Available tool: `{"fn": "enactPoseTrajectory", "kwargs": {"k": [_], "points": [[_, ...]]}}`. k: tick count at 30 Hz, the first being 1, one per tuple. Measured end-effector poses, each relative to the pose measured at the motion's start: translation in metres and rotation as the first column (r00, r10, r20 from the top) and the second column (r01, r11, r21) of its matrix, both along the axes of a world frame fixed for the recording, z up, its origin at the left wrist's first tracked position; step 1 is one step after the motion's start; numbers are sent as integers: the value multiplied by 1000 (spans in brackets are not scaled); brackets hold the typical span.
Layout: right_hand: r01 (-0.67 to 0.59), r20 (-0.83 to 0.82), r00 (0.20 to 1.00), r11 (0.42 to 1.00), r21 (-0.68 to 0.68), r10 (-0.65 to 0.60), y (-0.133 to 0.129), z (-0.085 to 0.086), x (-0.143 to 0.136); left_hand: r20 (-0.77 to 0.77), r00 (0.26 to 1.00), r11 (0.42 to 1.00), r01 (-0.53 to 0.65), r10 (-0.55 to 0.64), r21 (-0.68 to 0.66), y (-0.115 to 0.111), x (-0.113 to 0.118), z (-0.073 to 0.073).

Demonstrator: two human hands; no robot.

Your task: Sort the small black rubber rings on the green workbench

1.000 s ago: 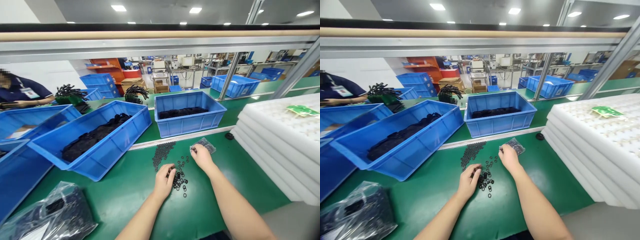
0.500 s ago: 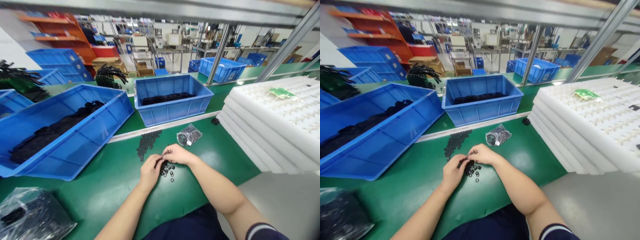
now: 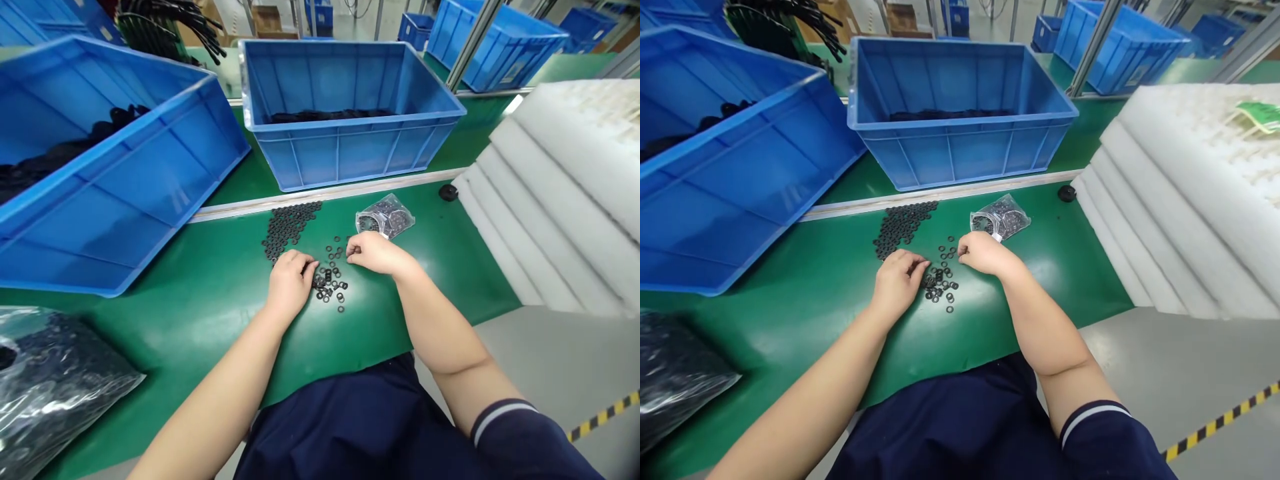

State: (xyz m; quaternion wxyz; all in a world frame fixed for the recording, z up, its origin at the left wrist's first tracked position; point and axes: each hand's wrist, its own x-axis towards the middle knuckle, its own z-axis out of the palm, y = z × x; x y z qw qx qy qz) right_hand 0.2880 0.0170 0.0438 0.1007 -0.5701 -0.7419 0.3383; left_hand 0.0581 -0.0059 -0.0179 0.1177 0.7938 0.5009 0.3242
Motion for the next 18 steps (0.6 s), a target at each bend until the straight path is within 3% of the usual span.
{"fn": "enactPoseTrajectory", "kwargs": {"k": [7,10,14,18], "points": [[95,-93,991,993,-65,-101,4,-1,13,10,999,999,-45,44,15,-1,1,-1],[163,-111,981,986,41,-158,8,-8,16,20,999,999,-43,42,30,-1,0,-3],[238,-59,971,934,267,-231,13,-17,11,21,1000,999,-10,9,36,1,-3,-5],[214,-13,975,929,303,-221,16,-23,5,-12,1000,1000,18,-18,20,5,-4,-4]]}}
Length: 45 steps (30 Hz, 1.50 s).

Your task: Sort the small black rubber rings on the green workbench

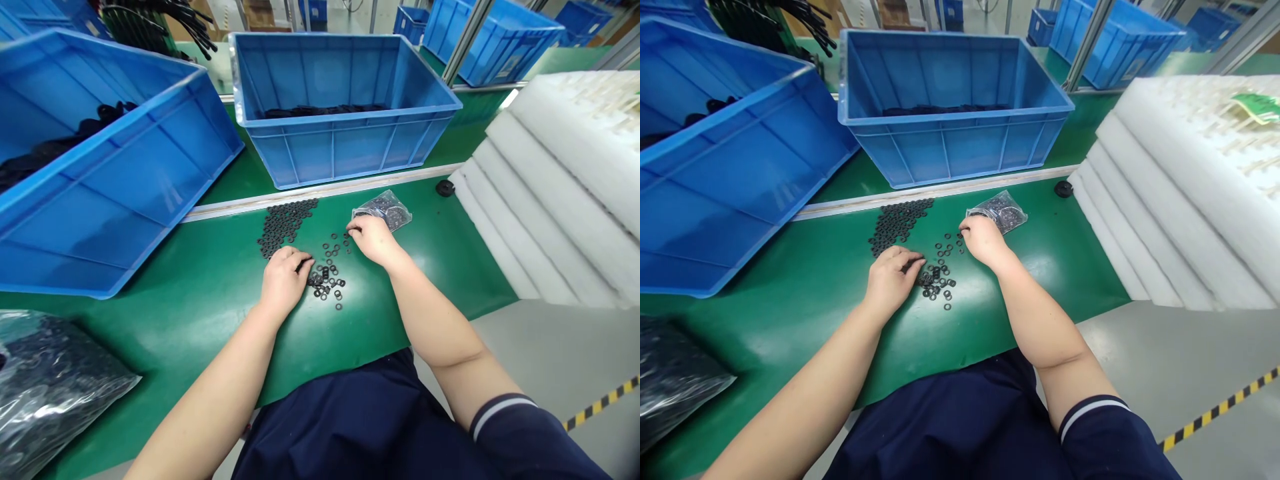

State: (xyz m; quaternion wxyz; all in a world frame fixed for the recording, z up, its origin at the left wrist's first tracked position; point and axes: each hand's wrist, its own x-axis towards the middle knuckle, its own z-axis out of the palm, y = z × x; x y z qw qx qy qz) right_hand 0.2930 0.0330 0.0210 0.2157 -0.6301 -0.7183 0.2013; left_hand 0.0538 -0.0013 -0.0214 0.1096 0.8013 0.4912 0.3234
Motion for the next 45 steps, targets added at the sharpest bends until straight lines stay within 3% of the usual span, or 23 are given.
{"fn": "enactPoseTrajectory", "kwargs": {"k": [5,11,18,24,29,35,38,45], "points": [[-14,34,999,1000,2,14,0,0,-2,-18,999,995,32,-34,-98,9,8,8],[-27,82,996,1000,-6,27,-5,7,-7,104,994,989,30,-15,-148,26,26,17],[26,180,983,998,-58,-15,-5,6,-16,62,995,988,82,-75,-132,33,33,12],[76,123,990,991,-108,-62,-2,5,-17,45,994,987,106,-101,-123,33,32,12],[93,108,991,988,-125,-79,-2,6,-17,-23,986,983,162,-165,-87,33,30,11],[118,235,967,991,-69,-99,-9,8,-27,-250,953,985,173,-174,-29,23,30,13],[126,300,949,990,-66,-101,-14,9,-35,-191,967,986,163,-168,-41,19,26,13],[142,273,954,988,-52,-123,-14,7,-32,49,993,987,114,-109,-112,18,20,6]]}}
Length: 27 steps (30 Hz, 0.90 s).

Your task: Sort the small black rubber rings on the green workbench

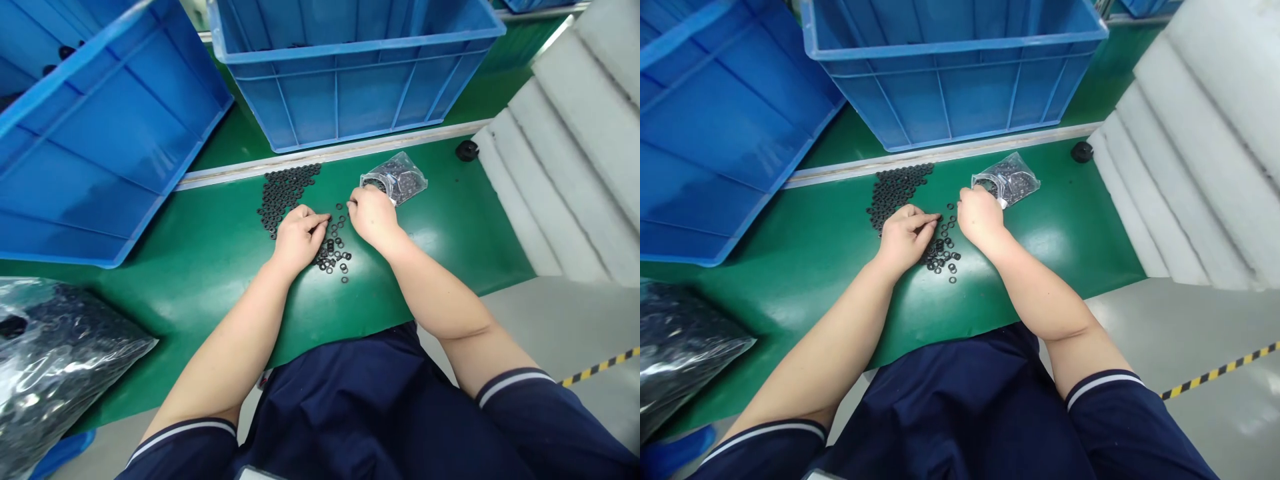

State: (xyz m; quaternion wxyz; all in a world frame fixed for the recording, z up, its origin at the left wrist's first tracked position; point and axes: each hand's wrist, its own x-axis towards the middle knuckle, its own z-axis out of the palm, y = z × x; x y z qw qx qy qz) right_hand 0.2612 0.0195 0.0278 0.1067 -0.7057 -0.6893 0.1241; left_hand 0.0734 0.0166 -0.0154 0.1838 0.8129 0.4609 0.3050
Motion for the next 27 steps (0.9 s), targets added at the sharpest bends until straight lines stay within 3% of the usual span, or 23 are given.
{"fn": "enactPoseTrajectory", "kwargs": {"k": [15,27], "points": [[50,38,998,993,-109,-46,6,14,-10,45,999,1000,-16,16,3,1,4,1],[27,39,999,999,-45,-25,1,6,-12,210,976,999,-42,48,-30,-5,1,7]]}}
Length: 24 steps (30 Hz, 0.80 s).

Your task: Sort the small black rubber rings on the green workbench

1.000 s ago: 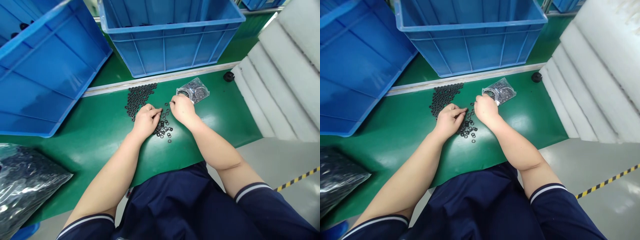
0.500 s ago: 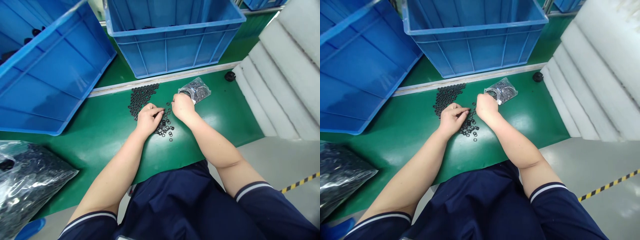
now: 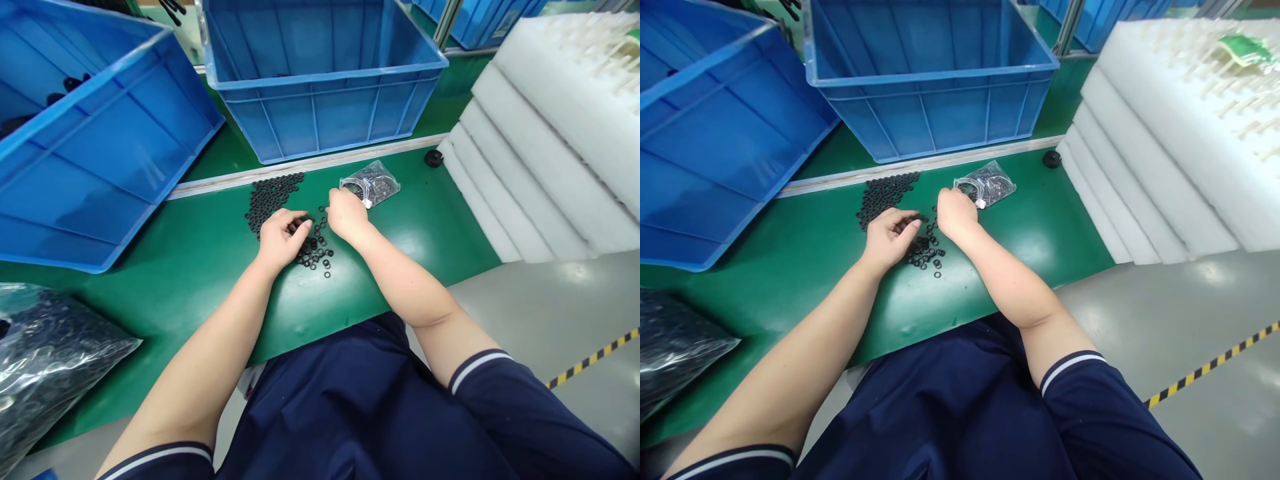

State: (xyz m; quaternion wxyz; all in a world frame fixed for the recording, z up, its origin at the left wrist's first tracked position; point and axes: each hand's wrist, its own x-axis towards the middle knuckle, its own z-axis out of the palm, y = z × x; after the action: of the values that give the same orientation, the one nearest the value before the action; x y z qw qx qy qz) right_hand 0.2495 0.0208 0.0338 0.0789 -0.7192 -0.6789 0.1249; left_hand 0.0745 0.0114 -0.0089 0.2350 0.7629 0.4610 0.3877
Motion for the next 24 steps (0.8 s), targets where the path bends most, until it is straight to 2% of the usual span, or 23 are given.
{"fn": "enactPoseTrajectory", "kwargs": {"k": [7,11,15,19,21,24], "points": [[-68,-54,996,997,44,71,-4,-9,6,21,997,996,-80,81,-31,-1,1,-1],[-75,-235,967,991,112,99,6,-18,20,33,996,995,-83,85,-53,-1,1,1],[-42,-530,841,991,128,104,21,-29,33,42,992,988,-113,118,-106,2,0,0],[5,-758,649,997,79,57,25,-33,35,14,987,977,-159,162,-144,11,2,-5],[34,-826,563,999,42,15,23,-31,33,-65,987,977,-155,146,-146,18,5,-4],[36,-868,495,999,-24,-38,20,-27,30,-234,965,980,-149,116,-131,27,9,1]]}}
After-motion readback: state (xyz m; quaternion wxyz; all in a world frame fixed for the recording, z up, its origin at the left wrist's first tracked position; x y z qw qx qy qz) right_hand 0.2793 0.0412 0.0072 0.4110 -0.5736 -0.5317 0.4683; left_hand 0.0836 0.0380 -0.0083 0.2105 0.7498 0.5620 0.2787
